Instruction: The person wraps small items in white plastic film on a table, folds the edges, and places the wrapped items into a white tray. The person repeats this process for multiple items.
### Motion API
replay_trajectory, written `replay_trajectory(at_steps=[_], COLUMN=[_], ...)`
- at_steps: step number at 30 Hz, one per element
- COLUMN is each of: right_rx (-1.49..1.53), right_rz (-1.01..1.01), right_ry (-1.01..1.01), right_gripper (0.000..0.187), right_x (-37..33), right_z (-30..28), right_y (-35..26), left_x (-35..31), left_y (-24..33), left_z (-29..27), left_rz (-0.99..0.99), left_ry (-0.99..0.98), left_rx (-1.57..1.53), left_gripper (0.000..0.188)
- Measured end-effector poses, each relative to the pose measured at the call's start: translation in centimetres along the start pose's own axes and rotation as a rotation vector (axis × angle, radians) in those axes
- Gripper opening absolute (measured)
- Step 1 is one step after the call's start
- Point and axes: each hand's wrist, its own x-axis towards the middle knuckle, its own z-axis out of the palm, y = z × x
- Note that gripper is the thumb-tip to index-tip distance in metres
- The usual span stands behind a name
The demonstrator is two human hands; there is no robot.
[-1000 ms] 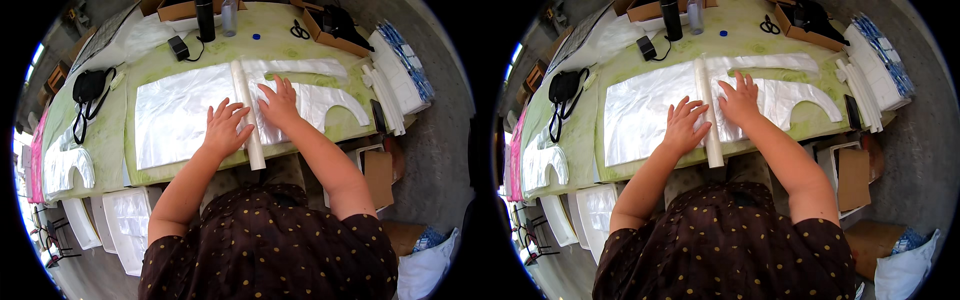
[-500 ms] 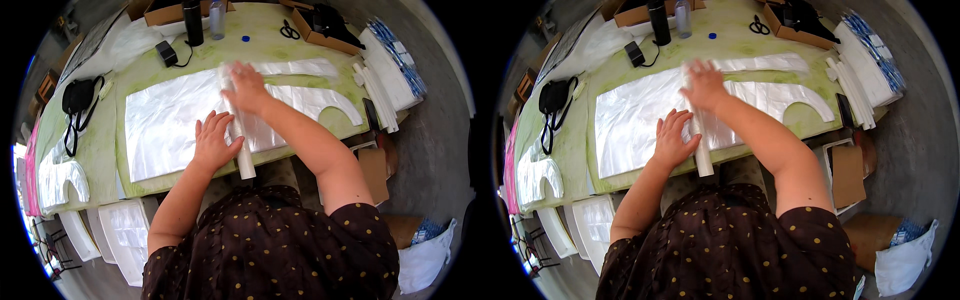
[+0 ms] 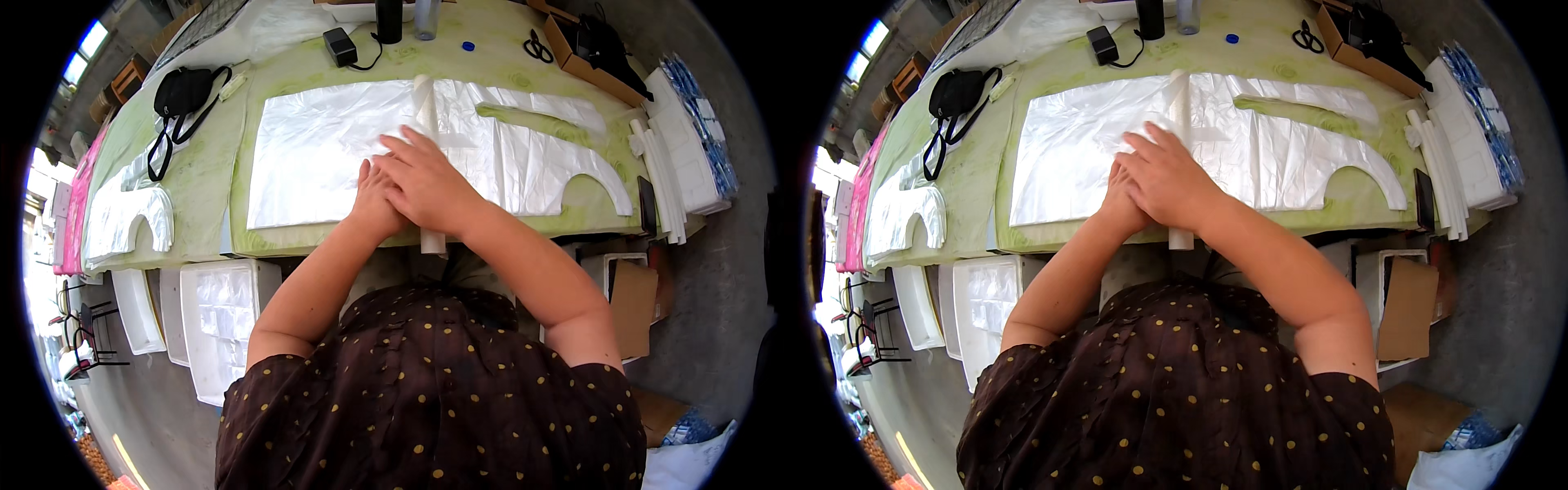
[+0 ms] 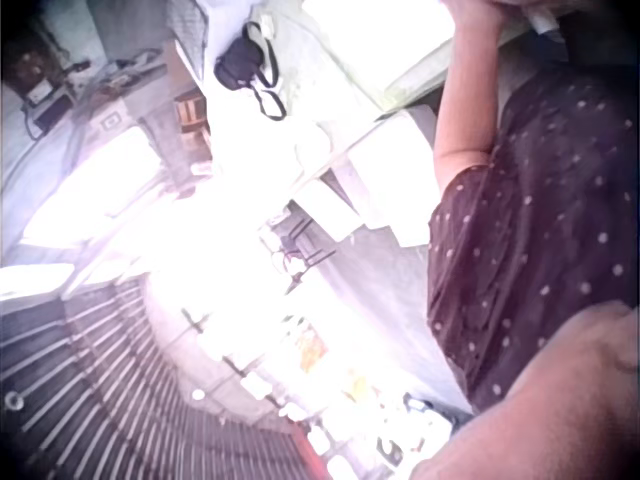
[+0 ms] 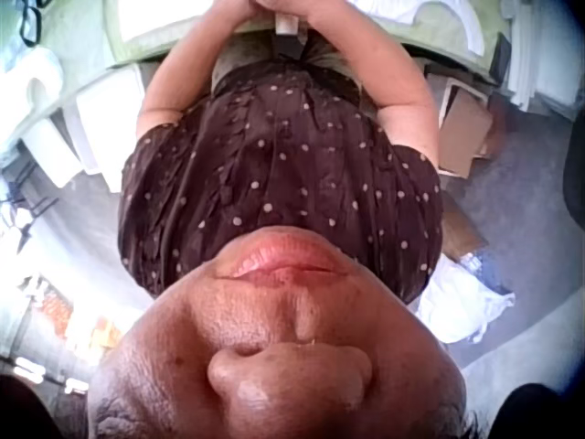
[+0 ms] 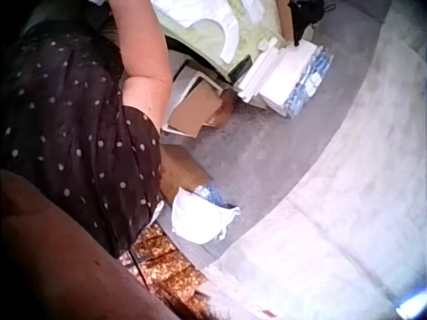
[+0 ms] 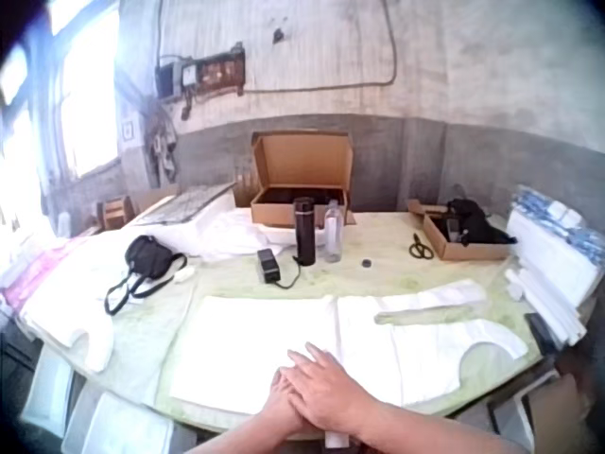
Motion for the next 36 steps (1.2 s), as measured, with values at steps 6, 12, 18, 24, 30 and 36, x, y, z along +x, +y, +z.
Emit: replay_trajectory(at_steps=[6,12,18,24,30,36], right_rx=[0.172,0.358,0.399,0.489,0.518,0.228], right_rz=[-0.242,-0.196,0.296,0.336,0.363,0.146], right_ry=[-0.087,0.191,0.494,0.301,0.181,0.423], right_gripper=[0.021,0.020,0.023,0.023,0.024,0.021], right_x=[3.5,0.2,-6.6,-6.8,-4.4,-4.8], right_z=[2.6,0.3,0.4,1.0,1.3,2.0], right_y=[0.7,0.8,1.5,2.1,2.0,2.8], left_x=[-0.4,-0.8,1.2,2.6,1.2,1.5], left_y=[-0.7,-1.9,-2.0,-4.1,-1.8,0.7], left_z=[0.8,0.3,-2.9,-6.4,-6.9,-5.3], left_rz=[0.180,0.047,-0.319,-0.624,-0.296,0.131], left_ry=[0.137,0.019,-0.088,0.015,0.357,0.075], left_rx=[-0.106,-0.043,-0.513,-0.830,-0.468,-0.399], left_gripper=[0.052,0.040,0.041,0.039,0.020,0.032])
